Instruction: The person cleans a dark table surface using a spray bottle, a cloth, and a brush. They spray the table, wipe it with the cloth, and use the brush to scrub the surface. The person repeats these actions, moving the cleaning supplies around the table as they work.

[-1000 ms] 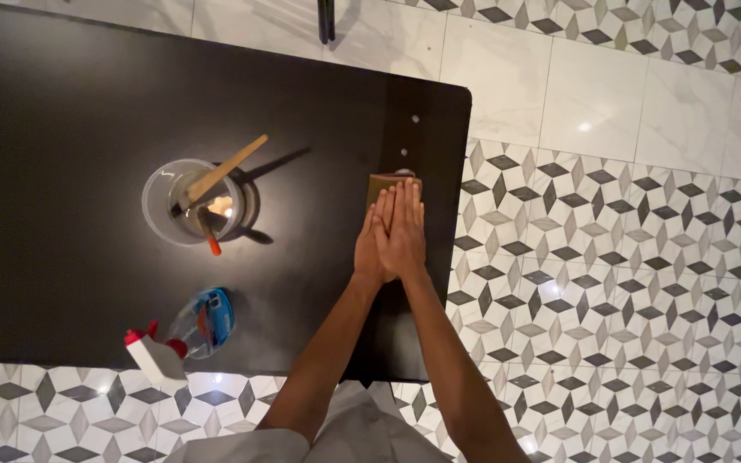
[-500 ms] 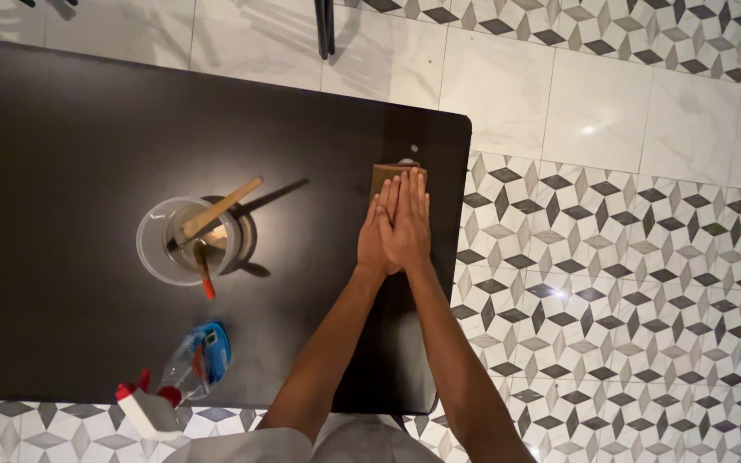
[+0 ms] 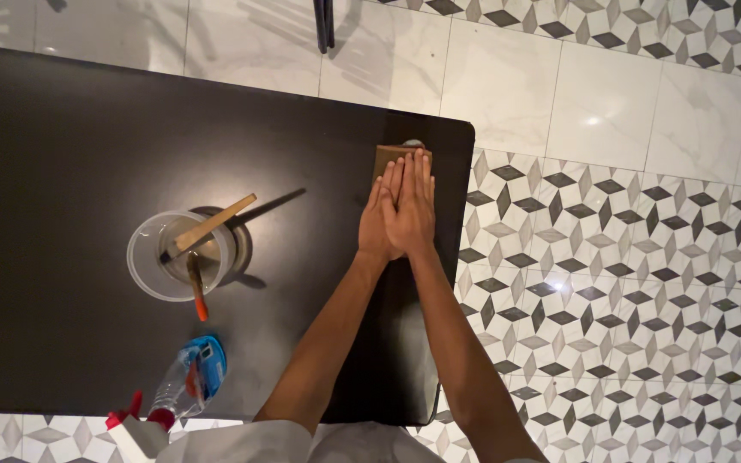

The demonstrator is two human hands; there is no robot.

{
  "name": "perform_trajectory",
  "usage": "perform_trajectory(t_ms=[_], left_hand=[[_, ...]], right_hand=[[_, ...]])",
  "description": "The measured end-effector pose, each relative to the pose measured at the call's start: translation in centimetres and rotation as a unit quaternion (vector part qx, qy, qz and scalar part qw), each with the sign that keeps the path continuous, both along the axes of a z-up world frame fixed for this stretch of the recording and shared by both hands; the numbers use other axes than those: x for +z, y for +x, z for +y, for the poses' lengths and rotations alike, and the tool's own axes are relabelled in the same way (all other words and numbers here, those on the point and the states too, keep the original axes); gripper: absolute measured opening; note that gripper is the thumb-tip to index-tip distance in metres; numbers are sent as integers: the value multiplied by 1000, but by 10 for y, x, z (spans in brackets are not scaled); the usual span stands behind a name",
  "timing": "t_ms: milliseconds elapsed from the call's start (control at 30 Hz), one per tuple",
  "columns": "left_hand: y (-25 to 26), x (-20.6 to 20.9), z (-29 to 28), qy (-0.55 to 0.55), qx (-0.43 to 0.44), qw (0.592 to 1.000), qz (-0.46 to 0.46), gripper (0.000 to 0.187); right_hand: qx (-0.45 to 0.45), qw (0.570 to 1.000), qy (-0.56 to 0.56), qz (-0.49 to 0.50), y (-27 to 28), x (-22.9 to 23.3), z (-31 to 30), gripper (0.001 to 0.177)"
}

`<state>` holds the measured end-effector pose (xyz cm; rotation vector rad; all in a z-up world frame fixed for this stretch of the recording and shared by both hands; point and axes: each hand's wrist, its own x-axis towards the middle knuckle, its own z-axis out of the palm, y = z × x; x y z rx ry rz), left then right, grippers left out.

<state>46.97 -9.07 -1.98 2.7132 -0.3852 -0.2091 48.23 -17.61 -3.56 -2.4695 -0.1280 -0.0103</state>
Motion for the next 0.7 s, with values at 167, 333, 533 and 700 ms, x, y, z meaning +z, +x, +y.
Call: perform_trajectory(t_ms=[167,333,533,700], left_hand=[[10,1,0,47,-16,998,48,97],[2,-16,-5,62,4,998,-24,84],[1,-12,-6,22,25,999,14,83],[-3,-17,-7,-21,52,998,-40,82]], right_hand=[[-17,1000,0,-24,2,-8,-7,54],[-30,997,1,-74,8,-16,-15,52],[-37,991,-108,-64,43,-5,-31,57],[-41,988,-138,-51,49,1,-30,42]])
